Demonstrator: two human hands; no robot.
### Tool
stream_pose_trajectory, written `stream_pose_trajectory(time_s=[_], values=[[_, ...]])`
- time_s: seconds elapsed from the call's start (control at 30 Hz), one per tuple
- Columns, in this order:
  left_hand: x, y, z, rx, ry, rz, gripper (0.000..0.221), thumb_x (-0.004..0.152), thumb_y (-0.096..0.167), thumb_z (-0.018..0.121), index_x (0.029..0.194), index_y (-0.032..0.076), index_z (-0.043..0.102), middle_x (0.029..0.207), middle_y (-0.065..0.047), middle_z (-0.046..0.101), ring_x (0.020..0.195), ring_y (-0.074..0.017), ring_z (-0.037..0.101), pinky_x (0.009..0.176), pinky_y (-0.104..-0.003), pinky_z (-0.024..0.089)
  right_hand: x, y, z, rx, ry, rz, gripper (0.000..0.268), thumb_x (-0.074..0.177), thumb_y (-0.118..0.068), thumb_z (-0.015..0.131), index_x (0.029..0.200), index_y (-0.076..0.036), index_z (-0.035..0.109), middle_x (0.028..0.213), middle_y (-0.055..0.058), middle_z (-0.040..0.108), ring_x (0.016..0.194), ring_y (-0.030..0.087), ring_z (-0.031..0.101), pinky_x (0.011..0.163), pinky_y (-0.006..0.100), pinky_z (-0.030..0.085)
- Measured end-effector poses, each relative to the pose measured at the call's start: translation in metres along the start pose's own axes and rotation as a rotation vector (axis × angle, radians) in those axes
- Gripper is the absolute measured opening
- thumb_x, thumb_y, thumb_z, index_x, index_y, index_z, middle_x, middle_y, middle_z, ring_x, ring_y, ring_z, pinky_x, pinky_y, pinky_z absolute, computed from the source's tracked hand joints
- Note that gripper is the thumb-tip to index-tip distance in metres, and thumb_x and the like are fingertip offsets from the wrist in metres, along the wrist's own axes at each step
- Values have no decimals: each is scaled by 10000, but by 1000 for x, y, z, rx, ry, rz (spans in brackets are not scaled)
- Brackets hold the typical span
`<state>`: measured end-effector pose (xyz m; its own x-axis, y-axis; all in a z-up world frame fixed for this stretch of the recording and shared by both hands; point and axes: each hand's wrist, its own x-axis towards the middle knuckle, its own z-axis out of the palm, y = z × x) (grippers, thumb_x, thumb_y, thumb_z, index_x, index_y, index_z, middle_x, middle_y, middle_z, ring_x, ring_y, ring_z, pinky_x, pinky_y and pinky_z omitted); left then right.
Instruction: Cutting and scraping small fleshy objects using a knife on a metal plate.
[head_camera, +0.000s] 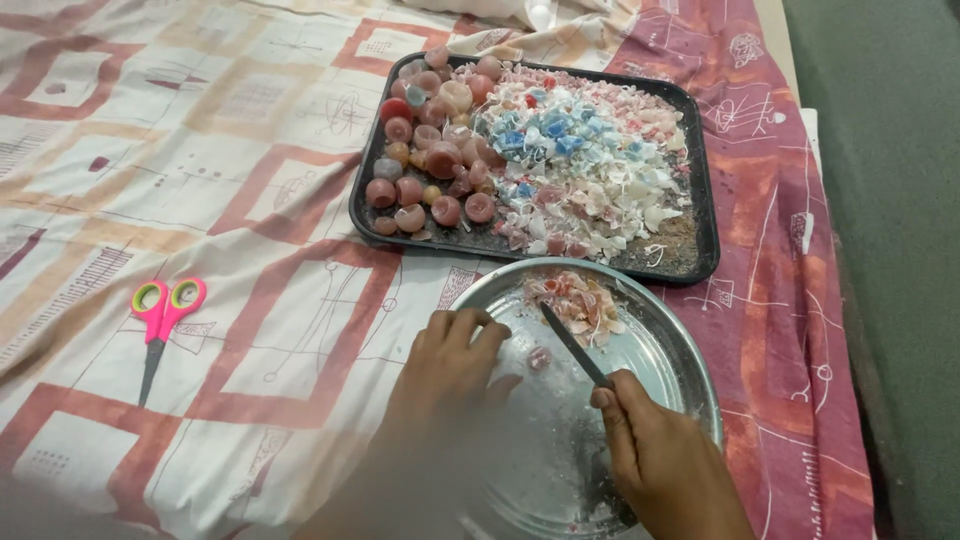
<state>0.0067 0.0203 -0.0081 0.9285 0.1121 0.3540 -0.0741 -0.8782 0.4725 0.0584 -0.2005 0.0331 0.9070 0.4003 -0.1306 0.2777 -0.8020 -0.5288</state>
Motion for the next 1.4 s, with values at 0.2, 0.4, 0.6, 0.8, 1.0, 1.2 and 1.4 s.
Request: stream_pose_trajectory(time_s=[0.2,0.4,0.6,0.8,1.0,1.2,1.4], values=[[14,17,25,50,-98,51,256,882,298,732,1035,94,722,1153,-89,648,1185,-311,505,960,-473,426,-2,-11,-7,-46,8,72,243,1000,-383,528,1064,-151,558,568,222,665,574,448,694,552,569,497],[13,22,23,111,125,144,241,834,259,716,987,73,717,1093,-79,694,1156,-301,551,921,-455,417,-5,-1,-1,-69,51,40,199,980,-334,514,1049,-156,568,585,217,667,592,471,677,558,583,493],[1,22,23,105,102,97,213,825,293,736,902,101,689,798,-45,715,906,-253,617,819,-416,426,-4,-11,9,-101,46,31,201,990,-345,497,1056,-164,553,694,213,710,716,455,703,641,600,510],[-6,22,29,108,146,64,259,941,324,735,777,129,687,798,-9,707,892,-232,609,839,-426,426,2,-20,15,-216,-42,45,203,993,-321,471,1076,-146,534,821,182,742,757,465,698,688,619,507],[-1,32,26,98,298,72,214,914,321,733,899,108,720,909,-25,707,1009,-267,607,876,-424,424,9,-21,10,-213,-43,41,219,998,-330,459,1091,-145,531,808,182,741,746,463,702,670,602,520],[5,38,25,13,72,64,227,827,314,745,915,105,734,958,-51,702,1060,-284,589,900,-479,415,8,-18,1,-249,-27,100,237,1017,-370,453,1047,-148,532,735,232,714,758,472,685,692,612,497],[16,9,30,50,-20,88,137,890,191,710,1001,141,771,1138,-44,684,1227,-290,509,1023,-491,343,8,-5,7,-180,-80,50,252,1010,-366,451,1004,-127,531,787,211,726,777,475,685,705,606,503]])
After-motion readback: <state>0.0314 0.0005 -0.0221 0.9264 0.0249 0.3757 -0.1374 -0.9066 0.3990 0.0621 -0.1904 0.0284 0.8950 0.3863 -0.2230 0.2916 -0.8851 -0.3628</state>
